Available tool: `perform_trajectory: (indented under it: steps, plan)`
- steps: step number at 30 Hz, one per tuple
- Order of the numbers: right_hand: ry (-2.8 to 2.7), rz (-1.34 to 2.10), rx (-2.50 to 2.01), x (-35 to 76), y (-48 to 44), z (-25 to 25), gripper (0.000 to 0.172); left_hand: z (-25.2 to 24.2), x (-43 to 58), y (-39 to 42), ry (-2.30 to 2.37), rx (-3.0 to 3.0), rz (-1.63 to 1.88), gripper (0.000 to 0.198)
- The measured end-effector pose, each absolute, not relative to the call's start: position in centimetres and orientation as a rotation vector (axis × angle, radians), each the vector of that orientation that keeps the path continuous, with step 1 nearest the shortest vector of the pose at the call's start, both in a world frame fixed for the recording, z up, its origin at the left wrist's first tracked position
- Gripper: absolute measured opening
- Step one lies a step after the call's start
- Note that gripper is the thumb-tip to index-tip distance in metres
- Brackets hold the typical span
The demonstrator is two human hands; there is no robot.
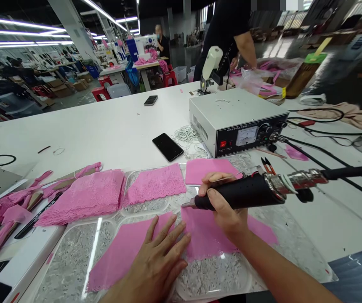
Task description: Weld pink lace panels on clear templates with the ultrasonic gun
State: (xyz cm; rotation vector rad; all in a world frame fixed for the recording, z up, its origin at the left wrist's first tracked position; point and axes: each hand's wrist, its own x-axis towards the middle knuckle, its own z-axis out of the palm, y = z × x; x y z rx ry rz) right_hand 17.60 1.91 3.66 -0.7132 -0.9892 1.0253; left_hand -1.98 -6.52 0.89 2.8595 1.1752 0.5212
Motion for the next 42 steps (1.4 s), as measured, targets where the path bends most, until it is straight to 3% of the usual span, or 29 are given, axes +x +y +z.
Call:
perform_trajectory:
  steps: [13, 25, 42]
  plan:
    - [-1.023, 1.021, -0.665, 17.9, 2.1, 4.1, 0.01, 0.5, -2.1, -6.1, 1.113, 3.001, 0.518, 0.04]
    - [-0.767, 0.527, -0.809, 26.2, 1.0, 5.0, 0.007, 0.1, -2.4, -5.0, 0.978, 3.182, 0.672, 0.036]
    - [-0.778, 0.545, -0.806, 26.1, 1.5, 3.3, 0.009, -0.5, -2.6, -4.4, 0.941, 3.252, 0.7, 0.034]
